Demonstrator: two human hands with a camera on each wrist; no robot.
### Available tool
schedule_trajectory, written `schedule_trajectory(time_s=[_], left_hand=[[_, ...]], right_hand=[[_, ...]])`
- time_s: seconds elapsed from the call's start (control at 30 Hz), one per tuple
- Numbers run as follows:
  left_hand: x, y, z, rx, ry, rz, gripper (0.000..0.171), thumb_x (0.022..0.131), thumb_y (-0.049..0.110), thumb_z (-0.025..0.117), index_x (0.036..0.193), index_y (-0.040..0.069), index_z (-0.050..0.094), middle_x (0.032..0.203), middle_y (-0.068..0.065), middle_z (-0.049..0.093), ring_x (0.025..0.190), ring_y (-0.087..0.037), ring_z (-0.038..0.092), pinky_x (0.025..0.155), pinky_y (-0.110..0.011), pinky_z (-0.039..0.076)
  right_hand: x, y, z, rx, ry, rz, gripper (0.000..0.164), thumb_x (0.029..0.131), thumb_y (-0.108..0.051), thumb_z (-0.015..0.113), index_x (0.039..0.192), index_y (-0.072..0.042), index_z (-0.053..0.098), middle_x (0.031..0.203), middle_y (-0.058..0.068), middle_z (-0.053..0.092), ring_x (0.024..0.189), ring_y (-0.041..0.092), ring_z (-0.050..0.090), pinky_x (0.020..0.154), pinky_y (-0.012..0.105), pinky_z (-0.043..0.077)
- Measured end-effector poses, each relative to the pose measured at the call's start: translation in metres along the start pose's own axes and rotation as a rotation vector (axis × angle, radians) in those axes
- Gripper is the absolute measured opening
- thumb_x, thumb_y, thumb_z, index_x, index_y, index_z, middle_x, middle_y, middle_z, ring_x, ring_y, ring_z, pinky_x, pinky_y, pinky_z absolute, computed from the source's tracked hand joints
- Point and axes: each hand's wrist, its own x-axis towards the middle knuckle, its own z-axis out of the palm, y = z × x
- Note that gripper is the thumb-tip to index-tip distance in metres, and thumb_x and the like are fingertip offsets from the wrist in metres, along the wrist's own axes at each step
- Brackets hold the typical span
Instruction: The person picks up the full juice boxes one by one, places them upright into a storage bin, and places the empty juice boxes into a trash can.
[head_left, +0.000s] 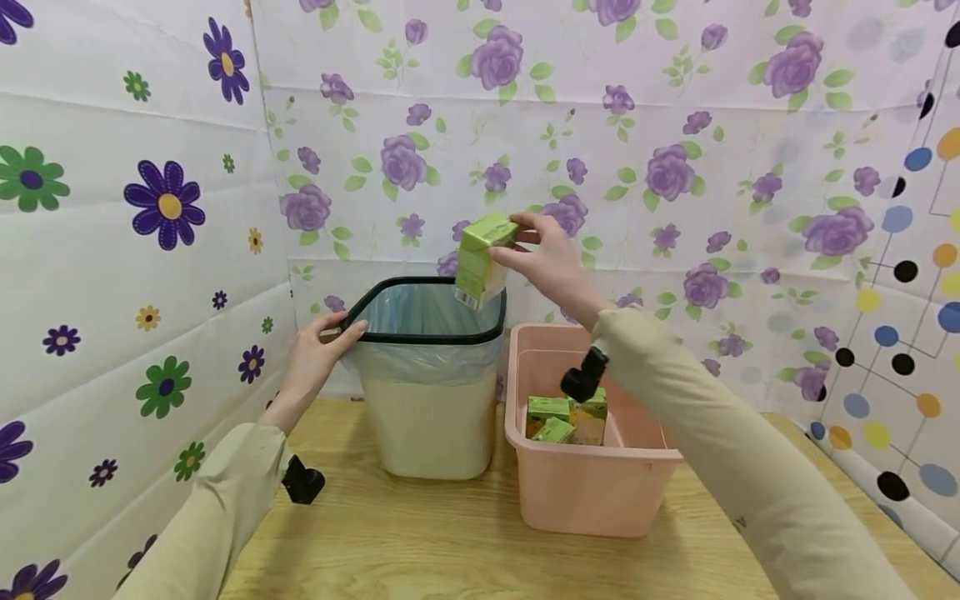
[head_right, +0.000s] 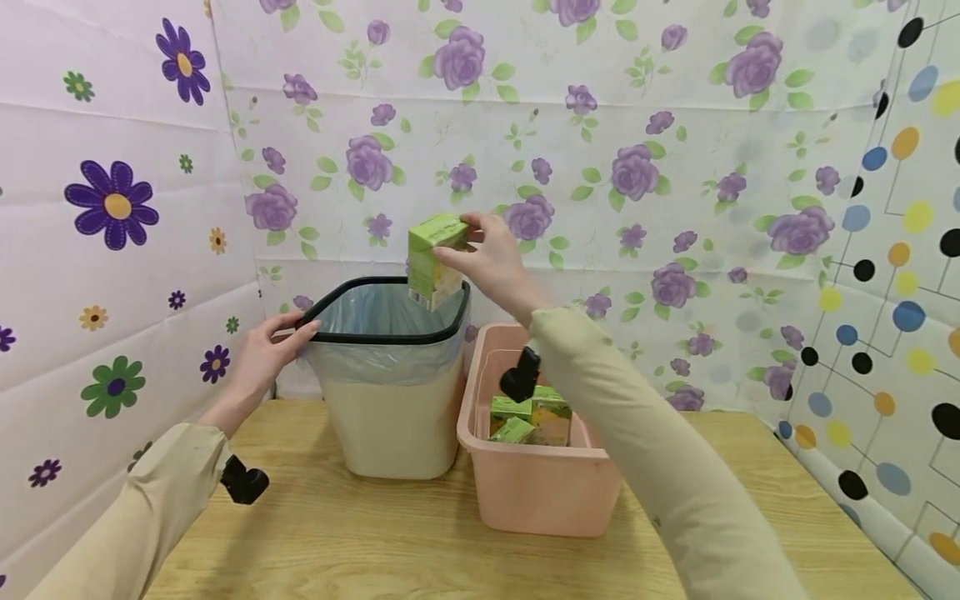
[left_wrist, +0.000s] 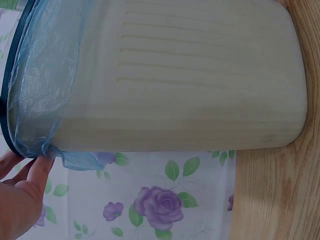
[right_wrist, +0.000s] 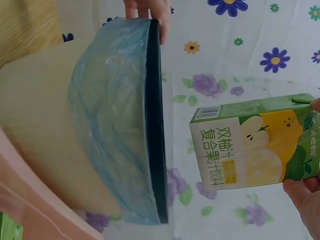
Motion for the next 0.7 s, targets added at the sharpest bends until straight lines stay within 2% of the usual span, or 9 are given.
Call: schedule_trajectory(time_s=[0.13,0.27,0.47,0.7], left_hand=[[0.000,-0.002,0.000,-0.003,0.007,-0.001,0.065,0.086,0.040,0.060,0.132,-0.002,0.042,0.127,-0.020,0.044,0.108,-0.031,0.046,0.084,-0.045,0.040],[0.001,-0.004,0.001,-0.010,0.003,-0.007,0.064,0.086,0.039,0.060,0.132,-0.002,0.042,0.127,-0.020,0.043,0.108,-0.031,0.046,0.084,-0.045,0.039],[0.003,-0.005,0.001,-0.032,-0.003,-0.012,0.064,0.086,0.037,0.060,0.133,-0.002,0.041,0.129,-0.020,0.042,0.110,-0.031,0.045,0.084,-0.045,0.039],[0.002,-0.003,0.000,0.004,0.001,-0.014,0.065,0.086,0.040,0.059,0.132,-0.002,0.042,0.124,-0.021,0.046,0.105,-0.031,0.048,0.081,-0.041,0.041]], right_hand=[[0.006,0.004,0.021,0.032,-0.051,0.017,0.063,0.081,-0.019,0.069,0.133,0.000,0.039,0.127,0.014,0.037,0.113,0.023,0.043,0.084,0.027,0.042],[0.006,0.007,0.033,-0.009,-0.114,0.056,0.069,0.082,-0.023,0.069,0.138,-0.004,0.033,0.132,0.013,0.033,0.119,0.024,0.039,0.087,0.031,0.040],[0.003,0.005,0.034,-0.022,-0.099,0.040,0.068,0.081,-0.023,0.069,0.138,-0.006,0.035,0.134,0.011,0.034,0.118,0.020,0.040,0.087,0.032,0.041],[-0.002,0.006,0.027,0.017,-0.095,-0.014,0.062,0.081,-0.020,0.069,0.134,-0.006,0.041,0.129,0.011,0.040,0.114,0.020,0.045,0.084,0.031,0.042]])
